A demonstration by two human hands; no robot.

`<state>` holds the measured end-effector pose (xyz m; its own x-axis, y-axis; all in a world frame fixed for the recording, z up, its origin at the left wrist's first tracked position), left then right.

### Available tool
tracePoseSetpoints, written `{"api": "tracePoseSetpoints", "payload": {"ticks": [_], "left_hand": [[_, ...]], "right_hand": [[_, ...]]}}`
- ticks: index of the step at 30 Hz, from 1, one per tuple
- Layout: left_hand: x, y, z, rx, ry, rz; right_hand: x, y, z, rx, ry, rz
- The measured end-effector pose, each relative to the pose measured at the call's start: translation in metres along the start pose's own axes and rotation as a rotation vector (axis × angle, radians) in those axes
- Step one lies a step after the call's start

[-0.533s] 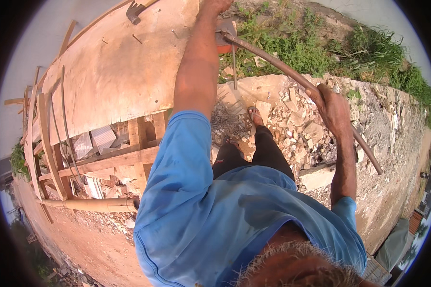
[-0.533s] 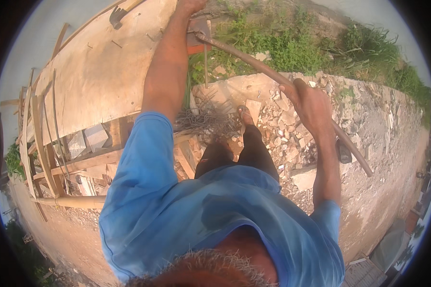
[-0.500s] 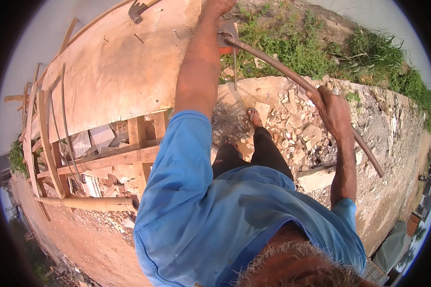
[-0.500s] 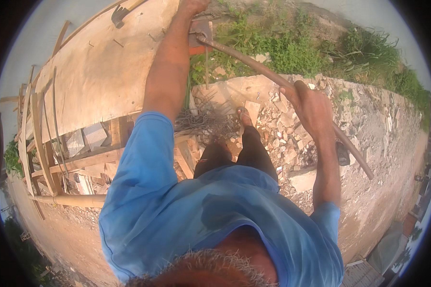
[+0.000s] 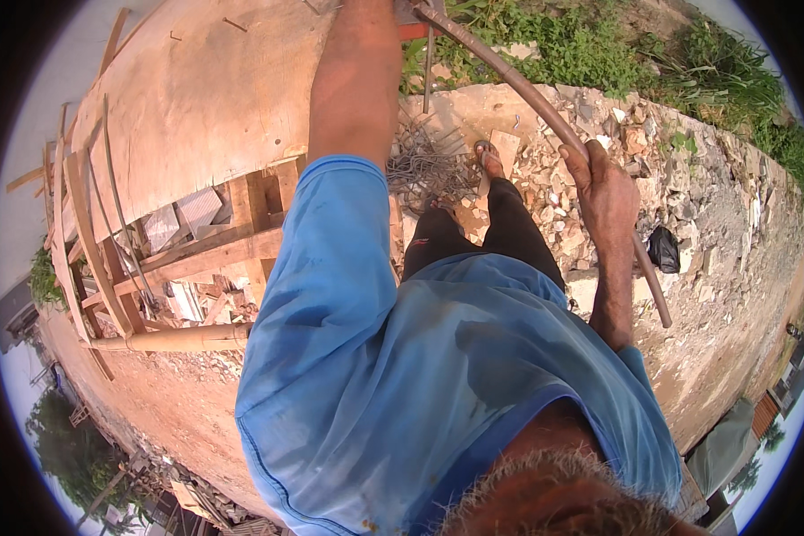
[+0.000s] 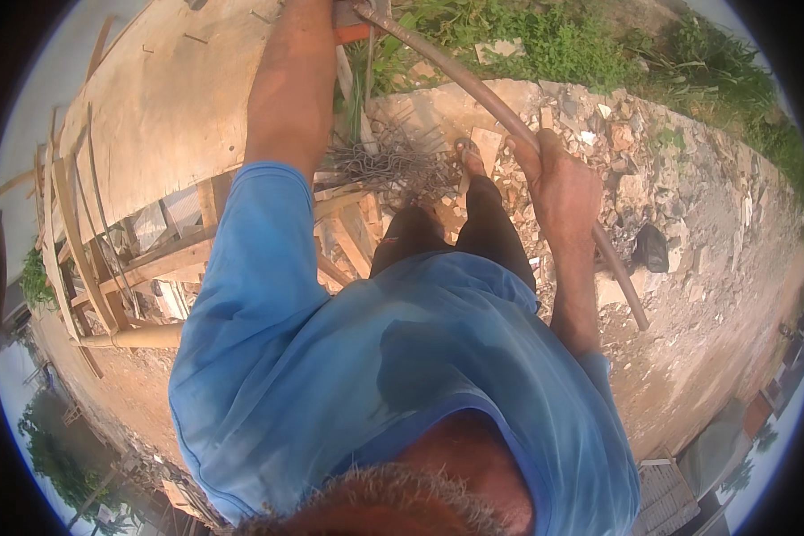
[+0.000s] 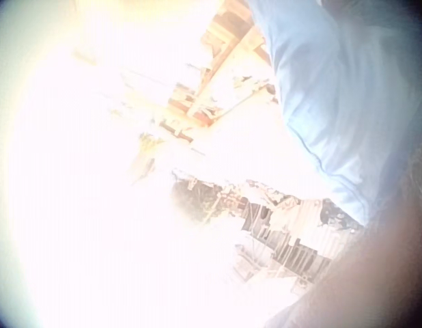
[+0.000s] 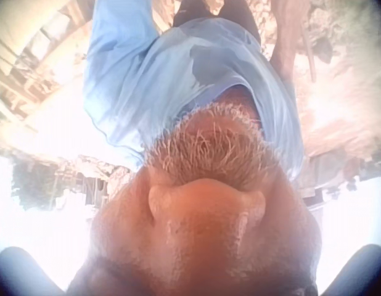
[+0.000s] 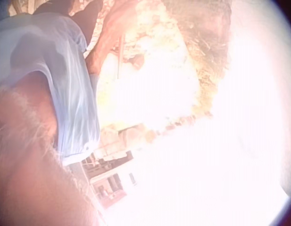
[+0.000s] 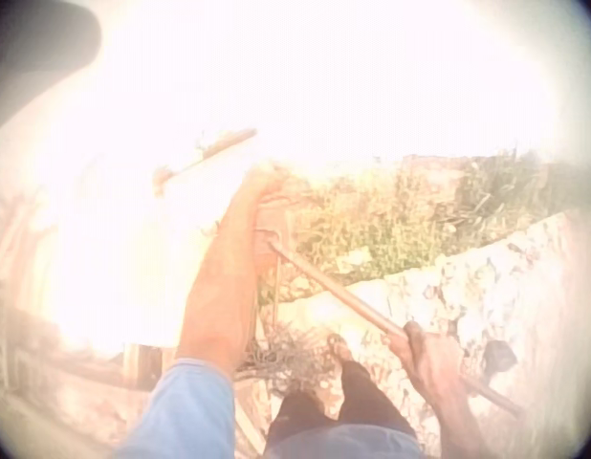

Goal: The person repeatedly bends thin metal rods using a metal bar as a lever against a wooden workbench. They pick up each rod, position it, and apply force to bend it, then place the bent rod aside.

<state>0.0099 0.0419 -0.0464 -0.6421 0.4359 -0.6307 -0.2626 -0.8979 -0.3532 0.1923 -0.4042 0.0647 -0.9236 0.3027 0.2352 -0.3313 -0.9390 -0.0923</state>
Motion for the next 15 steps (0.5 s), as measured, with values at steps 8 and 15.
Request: {"api": "tracePoseSetpoints", "payload": {"ticks": [8, 15], "left_hand": [[-0.015, -0.012, 0.035, 0.06, 0.03, 0.159], [-0.003, -0.054, 0.09, 0.102, 0.071, 0.36]], "right_hand": [[-0.044, -0.065, -0.001, 0.261, -0.357, -0.054], [-0.1, -0.093, -0.039, 0.134, -0.89, -0.096]]}}
Point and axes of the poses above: each hand's wrist, its own y-axis away from the middle knuckle, its own z-axis out of the back of the hand, x = y × z, the point moved 1 cm from there along -y, towards the middle knuckle, and after that the axes turned 8 degrees about -x, right-handed, at the moved point
